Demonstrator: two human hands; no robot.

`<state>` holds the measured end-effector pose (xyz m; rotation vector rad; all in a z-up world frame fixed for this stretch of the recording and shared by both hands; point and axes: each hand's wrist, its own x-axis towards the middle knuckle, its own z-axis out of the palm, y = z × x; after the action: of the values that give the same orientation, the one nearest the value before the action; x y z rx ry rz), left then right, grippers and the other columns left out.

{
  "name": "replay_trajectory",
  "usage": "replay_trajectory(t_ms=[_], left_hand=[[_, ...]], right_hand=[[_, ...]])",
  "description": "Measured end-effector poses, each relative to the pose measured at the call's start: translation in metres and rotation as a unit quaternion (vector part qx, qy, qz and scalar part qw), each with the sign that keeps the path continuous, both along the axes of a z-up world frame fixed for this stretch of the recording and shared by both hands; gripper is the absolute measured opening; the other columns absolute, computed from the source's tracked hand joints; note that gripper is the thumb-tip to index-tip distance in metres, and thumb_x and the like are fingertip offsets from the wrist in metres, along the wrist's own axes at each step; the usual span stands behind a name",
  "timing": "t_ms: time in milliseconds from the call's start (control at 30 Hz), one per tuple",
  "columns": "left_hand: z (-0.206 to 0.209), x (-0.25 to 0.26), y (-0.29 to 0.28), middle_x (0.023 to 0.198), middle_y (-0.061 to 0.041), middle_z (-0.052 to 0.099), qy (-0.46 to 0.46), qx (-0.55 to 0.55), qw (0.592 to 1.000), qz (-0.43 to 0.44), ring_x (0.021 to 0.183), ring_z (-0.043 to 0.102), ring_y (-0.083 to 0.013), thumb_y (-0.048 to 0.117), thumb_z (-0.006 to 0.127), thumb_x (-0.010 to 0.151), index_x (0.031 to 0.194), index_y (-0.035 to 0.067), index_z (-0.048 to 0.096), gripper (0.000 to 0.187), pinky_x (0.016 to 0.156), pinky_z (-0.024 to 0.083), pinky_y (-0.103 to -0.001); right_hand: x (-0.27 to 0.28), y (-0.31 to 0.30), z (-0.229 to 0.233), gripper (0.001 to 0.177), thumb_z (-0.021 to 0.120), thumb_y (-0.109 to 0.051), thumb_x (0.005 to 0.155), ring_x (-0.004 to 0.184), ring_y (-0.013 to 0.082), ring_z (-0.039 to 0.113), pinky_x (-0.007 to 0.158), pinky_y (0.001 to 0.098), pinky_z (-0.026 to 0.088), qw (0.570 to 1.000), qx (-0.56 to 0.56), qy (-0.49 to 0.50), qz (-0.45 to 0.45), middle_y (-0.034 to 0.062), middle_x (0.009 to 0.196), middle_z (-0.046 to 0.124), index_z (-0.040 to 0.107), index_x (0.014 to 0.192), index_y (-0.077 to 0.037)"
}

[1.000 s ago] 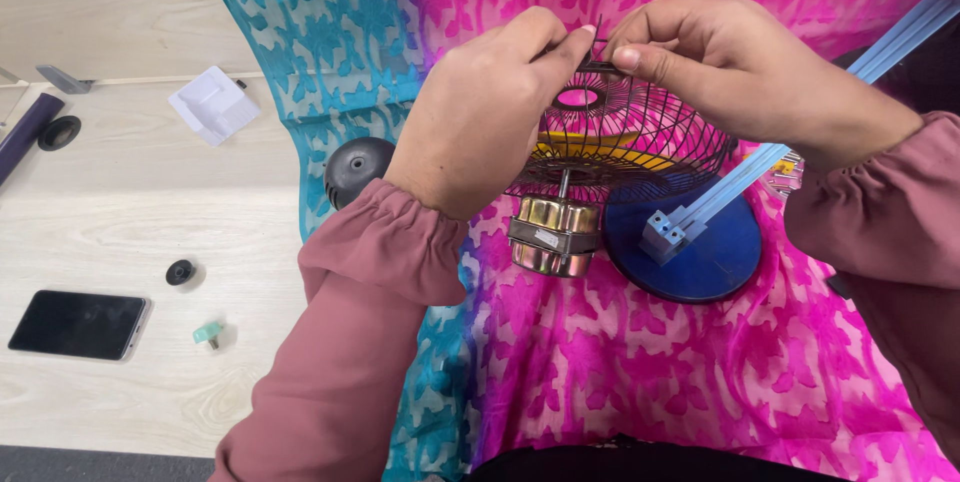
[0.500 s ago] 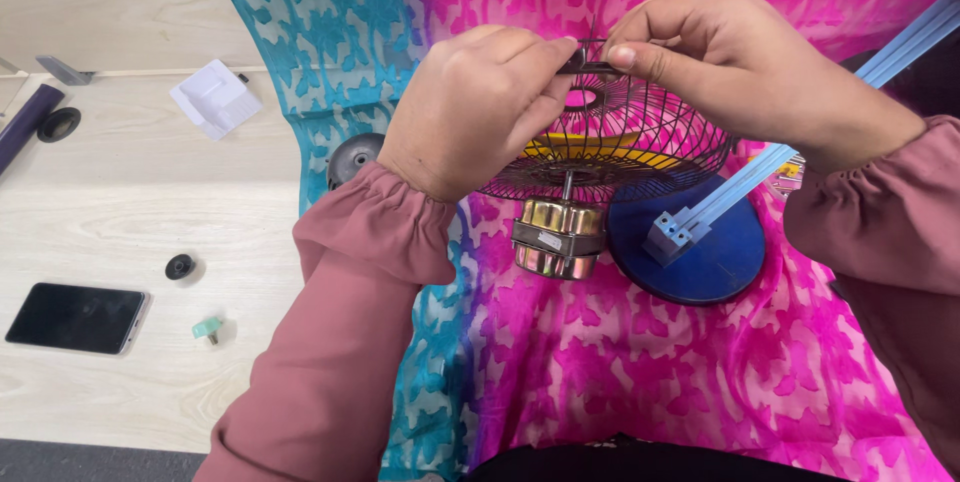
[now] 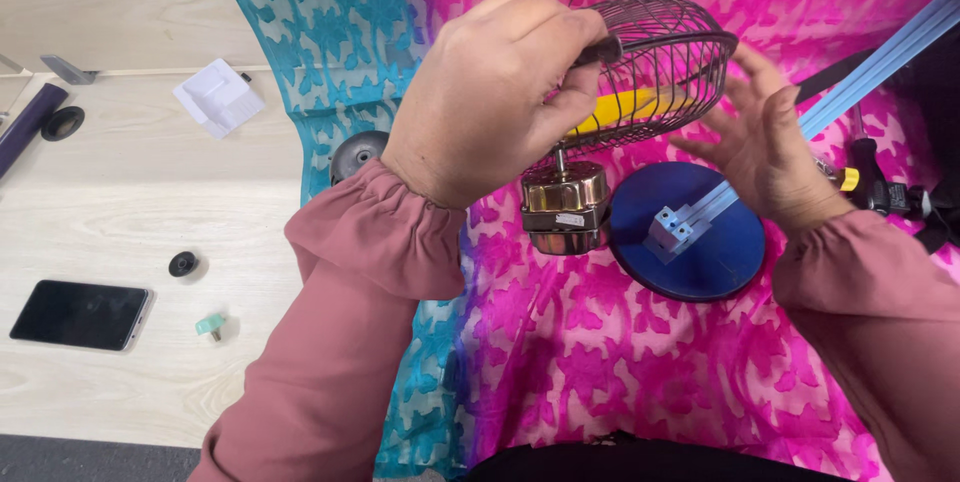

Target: The person uses a screwdriver to fasten screws into the blue plastic neck of a standing fan, then attaches the fan head with yellow blades and a metal motor housing to the base. They align and secure the front wire cage over the blades, completing the assembly.

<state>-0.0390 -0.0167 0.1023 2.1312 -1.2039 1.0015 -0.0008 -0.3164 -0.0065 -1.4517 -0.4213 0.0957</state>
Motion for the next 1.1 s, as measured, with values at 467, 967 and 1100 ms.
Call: replay_trajectory(t_ms=[467, 967, 1100], left_hand=[[0.051, -0.022, -0.03, 0.075, -0.005, 0.062, 0.063, -0.115, 0.989, -0.068, 0.067, 0.057, -0.009, 0.001, 0.08, 0.086, 0.094, -0.001, 0.069, 0.014, 0.061, 0.046, -0.026], [-0.018, 0.043, 0.01, 0.094, -0.006, 0.076, 0.174, -0.295, 0.939, -0.025, 0.082, 0.066, -0.007, 0.001, 0.083, 0.089, 0.112, -0.004, 0.078, 0.024, 0.076, 0.056, -0.022], [-0.041, 0.054, 0.015, 0.09, -0.007, 0.076, 0.205, -0.281, 0.937, 0.023, 0.079, 0.068, -0.0081, 0.004, 0.083, 0.087, 0.108, -0.003, 0.079, 0.022, 0.075, 0.056, -0.023]], right_hand=[[-0.015, 0.01, -0.042, 0.157, 0.058, -0.103, 0.045, 0.145, 0.0365, 0.039, 0.116, 0.0536, 0.036, 0.943, 0.181, 0.251, 0.122, 0.0154, 0.166, 0.027, 0.017, 0.166, -0.013], [0.015, 0.004, -0.07, 0.127, 0.062, -0.091, 0.068, 0.144, 0.0341, 0.051, 0.114, 0.056, 0.047, 0.964, 0.183, 0.169, -0.091, 0.0139, 0.158, 0.046, 0.023, 0.159, -0.011], [0.023, -0.005, -0.074, 0.122, 0.062, -0.088, 0.078, 0.145, 0.0331, 0.05, 0.117, 0.054, 0.044, 0.975, 0.168, 0.105, -0.102, 0.0142, 0.158, 0.046, 0.021, 0.162, -0.009]])
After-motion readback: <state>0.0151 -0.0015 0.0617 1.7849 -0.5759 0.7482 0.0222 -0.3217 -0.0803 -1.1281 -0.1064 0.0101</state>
